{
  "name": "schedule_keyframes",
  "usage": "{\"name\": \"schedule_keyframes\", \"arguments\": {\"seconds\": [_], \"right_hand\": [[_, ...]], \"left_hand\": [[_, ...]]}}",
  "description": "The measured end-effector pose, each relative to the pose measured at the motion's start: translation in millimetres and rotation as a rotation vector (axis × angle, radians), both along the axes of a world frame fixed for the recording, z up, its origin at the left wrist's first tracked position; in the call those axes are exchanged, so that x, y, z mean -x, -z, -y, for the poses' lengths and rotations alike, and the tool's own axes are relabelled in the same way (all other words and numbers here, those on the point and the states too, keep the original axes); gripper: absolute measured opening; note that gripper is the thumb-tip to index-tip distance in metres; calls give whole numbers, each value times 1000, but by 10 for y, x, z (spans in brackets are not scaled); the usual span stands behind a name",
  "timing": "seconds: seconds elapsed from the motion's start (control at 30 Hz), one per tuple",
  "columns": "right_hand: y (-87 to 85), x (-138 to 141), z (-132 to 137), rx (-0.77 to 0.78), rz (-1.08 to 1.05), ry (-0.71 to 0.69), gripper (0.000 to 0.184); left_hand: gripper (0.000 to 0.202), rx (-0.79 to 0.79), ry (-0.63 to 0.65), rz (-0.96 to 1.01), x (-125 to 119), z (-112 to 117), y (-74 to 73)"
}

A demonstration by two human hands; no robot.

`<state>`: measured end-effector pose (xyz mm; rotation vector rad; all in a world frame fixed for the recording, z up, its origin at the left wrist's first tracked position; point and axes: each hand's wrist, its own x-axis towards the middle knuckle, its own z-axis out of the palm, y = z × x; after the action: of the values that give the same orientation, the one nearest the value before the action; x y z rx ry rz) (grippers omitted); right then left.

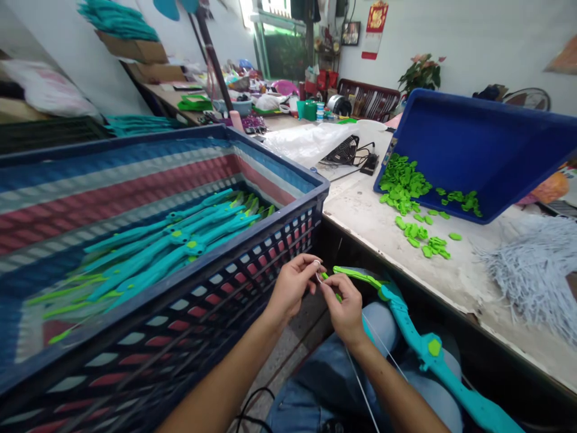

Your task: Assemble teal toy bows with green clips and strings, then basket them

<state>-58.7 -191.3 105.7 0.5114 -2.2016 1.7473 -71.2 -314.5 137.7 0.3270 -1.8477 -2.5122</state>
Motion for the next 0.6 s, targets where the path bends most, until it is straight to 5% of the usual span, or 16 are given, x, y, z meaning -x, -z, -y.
{"name": "schedule_keyframes", "arguments": {"seconds": [0.27,0.6], "right_hand": [[-106,227,-64,-3,-121,29,15],[-105,234,-129,-108,-138,-33,25]], "left_hand": [[35,-46,215,88,-5,66,33],[28,-119,65,120,6,-86,14]]}}
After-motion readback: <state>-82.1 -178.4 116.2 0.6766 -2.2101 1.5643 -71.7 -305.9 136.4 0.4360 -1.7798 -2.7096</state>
